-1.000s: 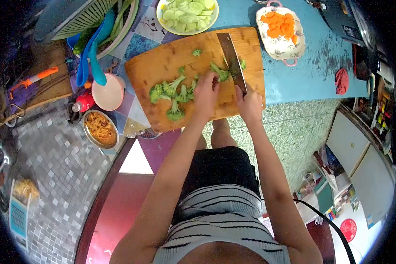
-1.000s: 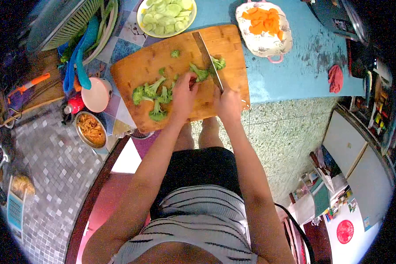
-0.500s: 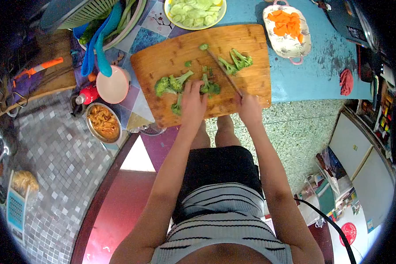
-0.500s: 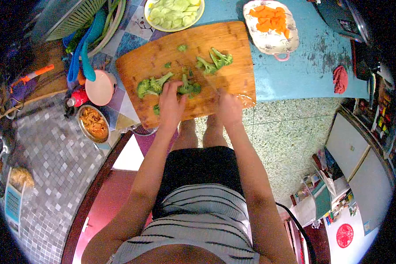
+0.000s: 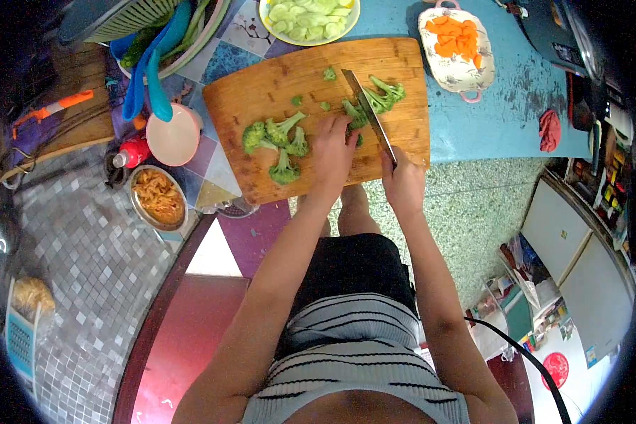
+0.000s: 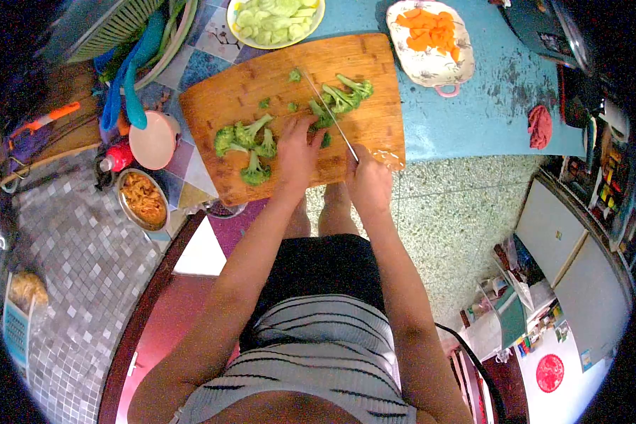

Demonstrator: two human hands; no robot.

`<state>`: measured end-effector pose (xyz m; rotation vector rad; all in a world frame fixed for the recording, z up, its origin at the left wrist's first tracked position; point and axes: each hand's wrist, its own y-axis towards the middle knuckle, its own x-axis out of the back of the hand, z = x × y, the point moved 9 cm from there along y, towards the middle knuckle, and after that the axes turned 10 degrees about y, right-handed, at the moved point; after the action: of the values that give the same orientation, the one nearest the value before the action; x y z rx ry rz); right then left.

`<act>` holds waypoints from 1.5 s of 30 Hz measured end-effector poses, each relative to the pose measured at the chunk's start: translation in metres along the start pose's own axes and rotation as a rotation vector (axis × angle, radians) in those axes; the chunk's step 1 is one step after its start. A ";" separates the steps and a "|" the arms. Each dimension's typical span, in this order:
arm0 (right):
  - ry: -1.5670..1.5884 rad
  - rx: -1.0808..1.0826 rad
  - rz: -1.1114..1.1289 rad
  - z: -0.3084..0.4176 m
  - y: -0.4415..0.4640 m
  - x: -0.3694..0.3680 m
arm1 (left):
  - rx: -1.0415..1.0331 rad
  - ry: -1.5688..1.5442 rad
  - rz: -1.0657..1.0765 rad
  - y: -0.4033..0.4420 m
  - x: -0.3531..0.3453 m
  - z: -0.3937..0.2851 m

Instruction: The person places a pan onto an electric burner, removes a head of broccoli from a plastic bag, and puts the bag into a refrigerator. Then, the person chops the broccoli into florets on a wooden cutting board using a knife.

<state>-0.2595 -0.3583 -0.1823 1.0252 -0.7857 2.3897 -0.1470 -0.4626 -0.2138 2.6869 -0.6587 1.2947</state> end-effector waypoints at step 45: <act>-0.124 0.105 0.102 -0.005 0.007 -0.023 | 0.103 -0.134 0.052 -0.028 -0.014 0.027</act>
<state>-0.2509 -0.3638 -0.2045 1.2121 -0.7794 2.4964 -0.1231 -0.4400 -0.2388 2.8792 -0.6981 1.1990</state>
